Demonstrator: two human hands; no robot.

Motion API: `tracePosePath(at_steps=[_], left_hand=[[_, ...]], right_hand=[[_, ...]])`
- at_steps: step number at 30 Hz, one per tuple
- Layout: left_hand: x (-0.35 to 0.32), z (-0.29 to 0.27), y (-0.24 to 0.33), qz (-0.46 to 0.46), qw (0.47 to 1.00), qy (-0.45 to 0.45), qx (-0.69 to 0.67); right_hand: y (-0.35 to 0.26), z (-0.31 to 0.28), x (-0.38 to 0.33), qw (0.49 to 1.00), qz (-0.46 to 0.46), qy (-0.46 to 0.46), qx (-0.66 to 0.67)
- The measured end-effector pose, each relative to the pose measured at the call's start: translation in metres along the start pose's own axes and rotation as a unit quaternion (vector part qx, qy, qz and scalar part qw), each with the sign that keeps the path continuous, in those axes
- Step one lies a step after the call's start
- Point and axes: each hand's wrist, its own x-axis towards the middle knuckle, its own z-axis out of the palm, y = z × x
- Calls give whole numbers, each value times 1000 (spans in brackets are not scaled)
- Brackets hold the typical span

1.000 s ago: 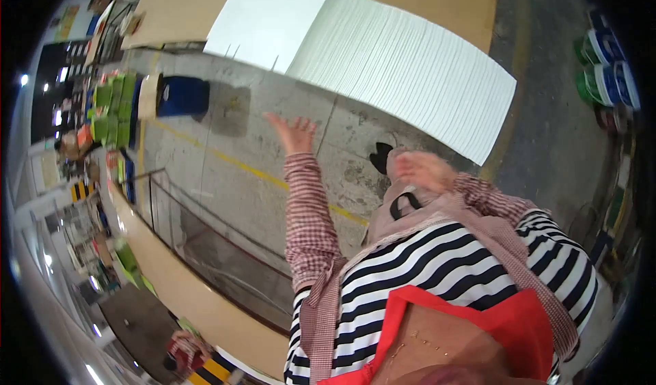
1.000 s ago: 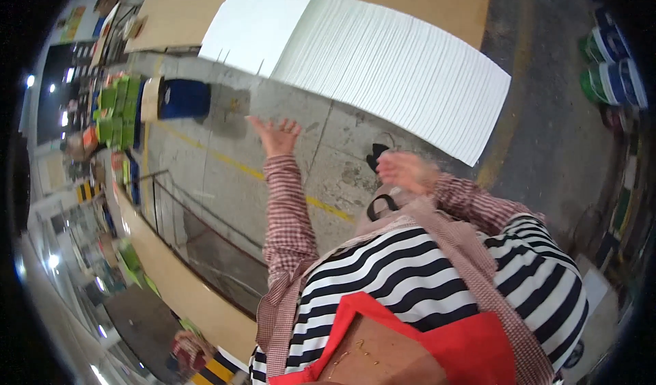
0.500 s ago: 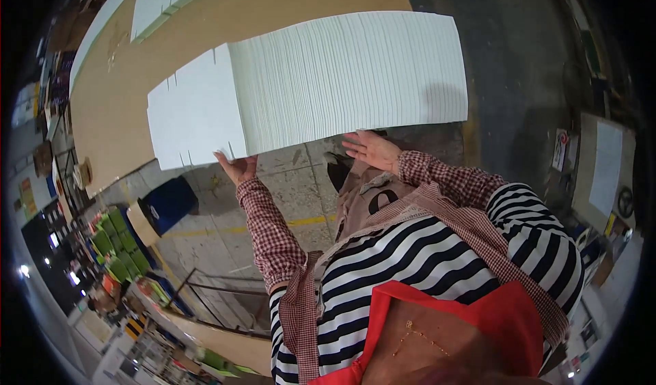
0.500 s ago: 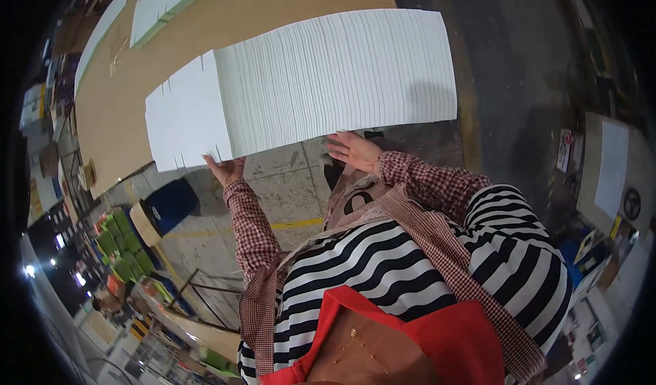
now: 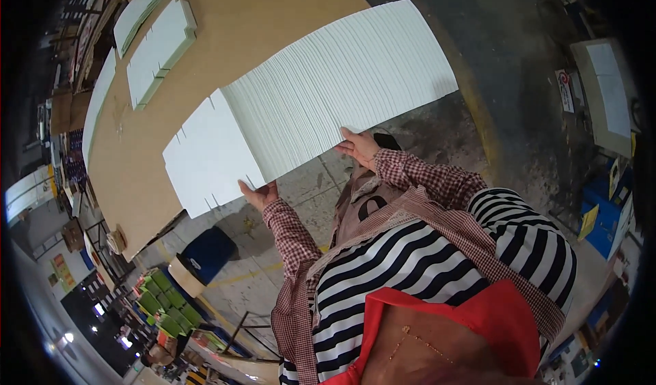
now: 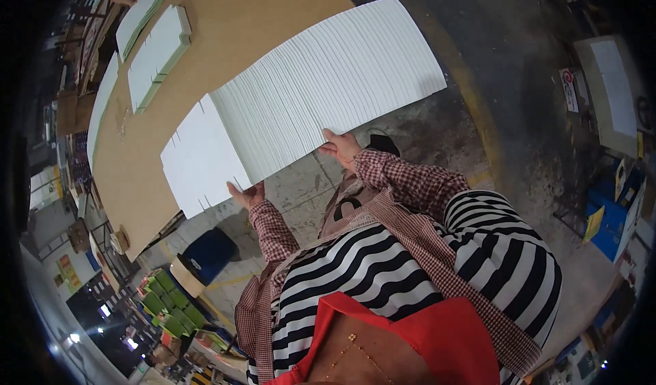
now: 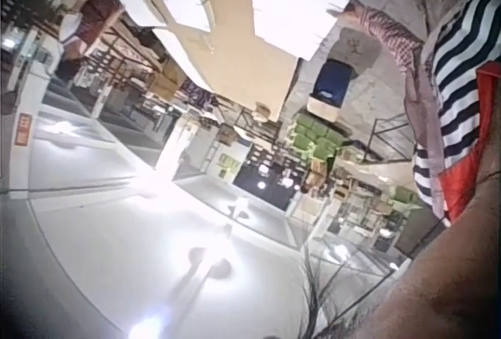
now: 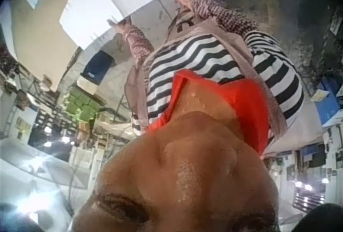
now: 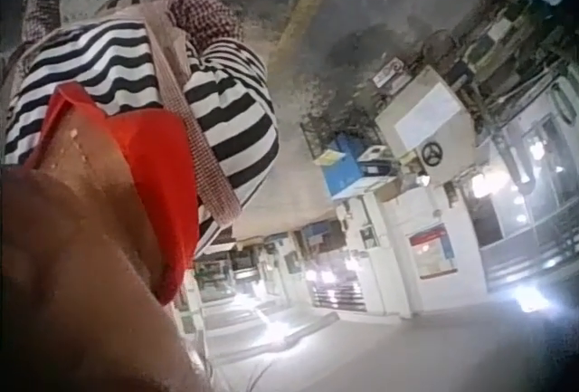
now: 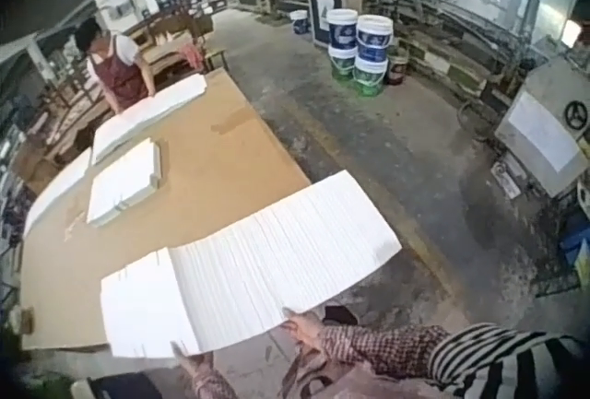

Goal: Stacking and aligning large white paper sheets on a workbench in a paper processing facility.

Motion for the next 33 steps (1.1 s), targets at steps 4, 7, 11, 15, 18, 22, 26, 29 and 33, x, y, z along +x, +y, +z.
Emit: tracePosePath(at_steps=[4,7,11,15,18,22,26,29,33], left_hand=[[2,1,-1,29,999,31,18],[3,1,-3,18,1000,24,9],[4,-2,-4,20,999,31,14],[2,-2,-9,21,1000,16,2],[-3,1,-11,13,999,26,-20],[-9,5,-13,9,999,11,-33],[-5,3,-11,-9,999,-5,-45],[2,-1,-8,-28,998,-2,-56],[7,-4,-4,-15,999,-20,-20]], right_hand=[[3,-1,5,1000,-12,4,2],[3,-2,7,1000,-15,16,5],[-2,-3,9,999,-19,35,-8],[-10,-4,15,999,-14,18,-26],[-15,-4,17,999,-11,37,-33],[-16,-4,15,999,-25,20,-33],[-13,-2,11,998,-37,38,-37],[-11,-2,10,998,-30,42,-29],[-6,-1,11,999,-35,21,-24]])
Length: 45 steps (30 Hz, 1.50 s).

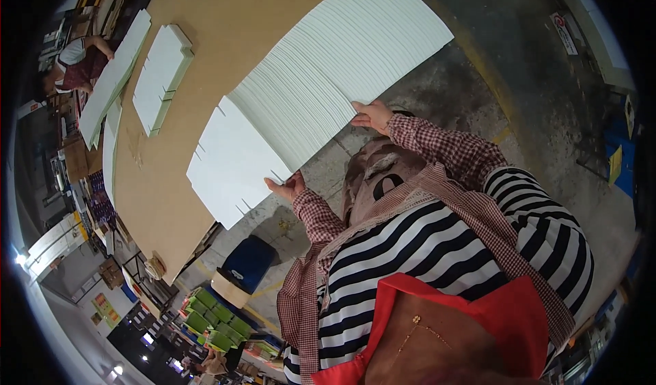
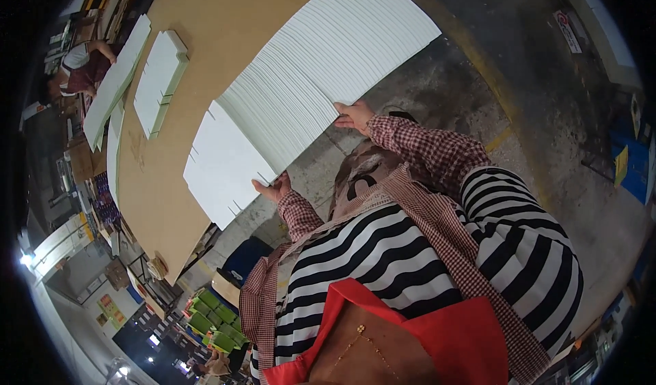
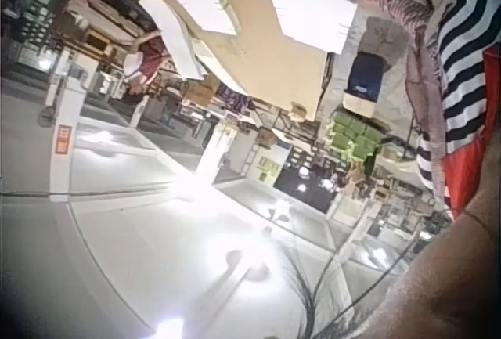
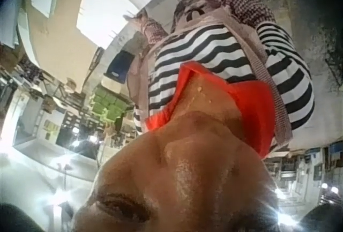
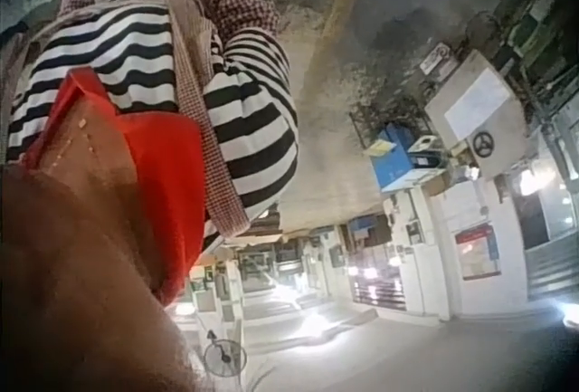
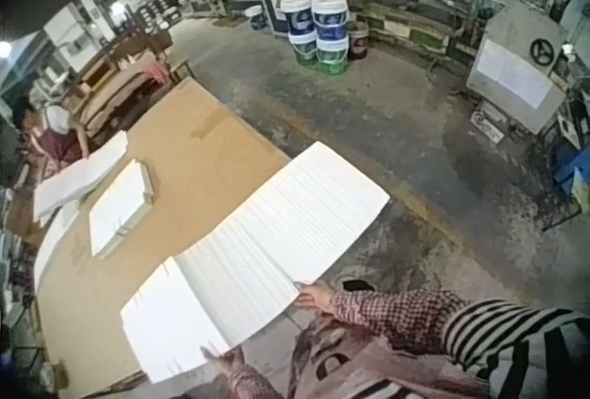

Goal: Stacking and aligning large white paper sheets on a workbench in a paper processing facility.

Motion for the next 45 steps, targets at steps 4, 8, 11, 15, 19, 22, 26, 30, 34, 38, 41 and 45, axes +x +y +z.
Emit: tracePosePath(at_steps=[4,8,11,15,19,22,26,30,34,38,41,45], left_hand=[[3,-2,0,7,1000,-4,18],[8,-6,1,6,1000,-11,17],[11,-5,2,2,999,23,28],[-4,-5,9,10,993,-40,111],[-48,-30,35,-130,978,20,161],[-65,-33,65,-17,938,42,343],[-58,11,98,359,691,-149,609],[-32,71,105,435,418,-222,766],[1,95,113,402,149,-319,845],[32,94,126,386,62,-384,837],[48,88,134,406,27,-422,810],[61,82,136,432,44,-454,778]], right_hand=[[6,1,1,999,-12,32,-25],[8,0,0,999,-26,18,-38],[7,3,-1,999,-29,7,-45],[6,5,-17,997,-20,61,-44],[0,-16,-60,972,-144,151,-107],[-22,-41,-80,902,-305,248,-180],[-53,-43,-66,807,-456,216,-307],[-70,-25,-42,743,-392,253,-480],[-72,-13,-32,668,-355,306,-577],[-61,-2,-27,569,-310,357,-672],[-53,5,-24,528,-320,386,-686],[-53,3,-18,547,-384,403,-626]])
